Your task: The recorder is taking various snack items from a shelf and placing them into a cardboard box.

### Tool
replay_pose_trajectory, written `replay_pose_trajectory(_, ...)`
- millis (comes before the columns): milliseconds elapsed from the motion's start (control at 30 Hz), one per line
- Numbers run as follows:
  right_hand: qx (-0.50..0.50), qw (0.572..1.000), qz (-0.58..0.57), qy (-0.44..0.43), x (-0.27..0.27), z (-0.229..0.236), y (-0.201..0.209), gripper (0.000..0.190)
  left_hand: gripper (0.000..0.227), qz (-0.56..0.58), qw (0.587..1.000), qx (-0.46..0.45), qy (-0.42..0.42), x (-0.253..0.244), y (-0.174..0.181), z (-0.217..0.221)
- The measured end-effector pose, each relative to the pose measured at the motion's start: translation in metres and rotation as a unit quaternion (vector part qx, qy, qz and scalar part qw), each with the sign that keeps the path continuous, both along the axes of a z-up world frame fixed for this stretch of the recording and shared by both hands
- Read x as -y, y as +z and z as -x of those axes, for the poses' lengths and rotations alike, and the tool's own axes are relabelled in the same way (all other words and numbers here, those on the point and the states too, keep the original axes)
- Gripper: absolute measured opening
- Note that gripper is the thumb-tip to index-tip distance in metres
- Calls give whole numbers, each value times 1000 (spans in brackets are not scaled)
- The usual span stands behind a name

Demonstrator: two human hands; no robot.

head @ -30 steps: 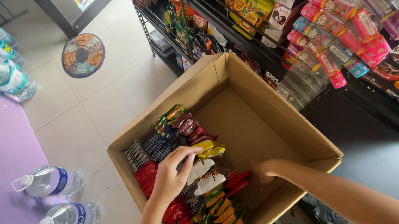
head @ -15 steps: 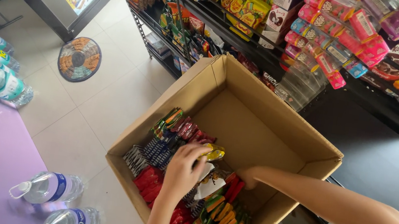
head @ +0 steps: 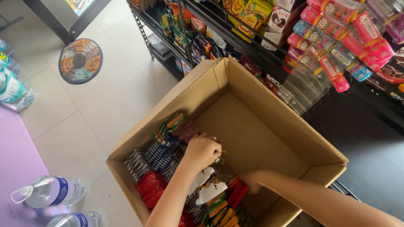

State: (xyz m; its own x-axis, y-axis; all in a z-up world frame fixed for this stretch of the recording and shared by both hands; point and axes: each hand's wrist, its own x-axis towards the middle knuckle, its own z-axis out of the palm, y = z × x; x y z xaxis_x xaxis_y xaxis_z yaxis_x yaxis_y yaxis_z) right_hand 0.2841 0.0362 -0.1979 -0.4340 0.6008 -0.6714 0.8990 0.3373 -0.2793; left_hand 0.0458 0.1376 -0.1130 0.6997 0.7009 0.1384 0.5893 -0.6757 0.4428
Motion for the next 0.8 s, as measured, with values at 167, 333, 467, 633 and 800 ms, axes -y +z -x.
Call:
replay_pose_trajectory(167, 10, 1000, -25, 13, -17, -1, -31, 76, 10, -3, 1000, -7, 8, 1, 21, -2)
replay_pose_trajectory(333, 18, 999, -42, 25, -21, -10, -49, 69, 14, 102, 994, 40, 20, 15, 84, 6)
replay_pose_trajectory(467, 20, 998, -58, 23, -22, -17, -45, 63, 17, 92, 988, 120, 25, 27, 130, 11)
replay_pose_trajectory(633, 29, 996, -82, 11, -38, -31, 13, 57, 18, 127, 975, 180, -7, 48, 181, -4)
replay_pose_trajectory(800, -132, 964, -215, -83, 4, -31, 206, 53, 17, 91, 963, 231, -101, 64, 231, -44)
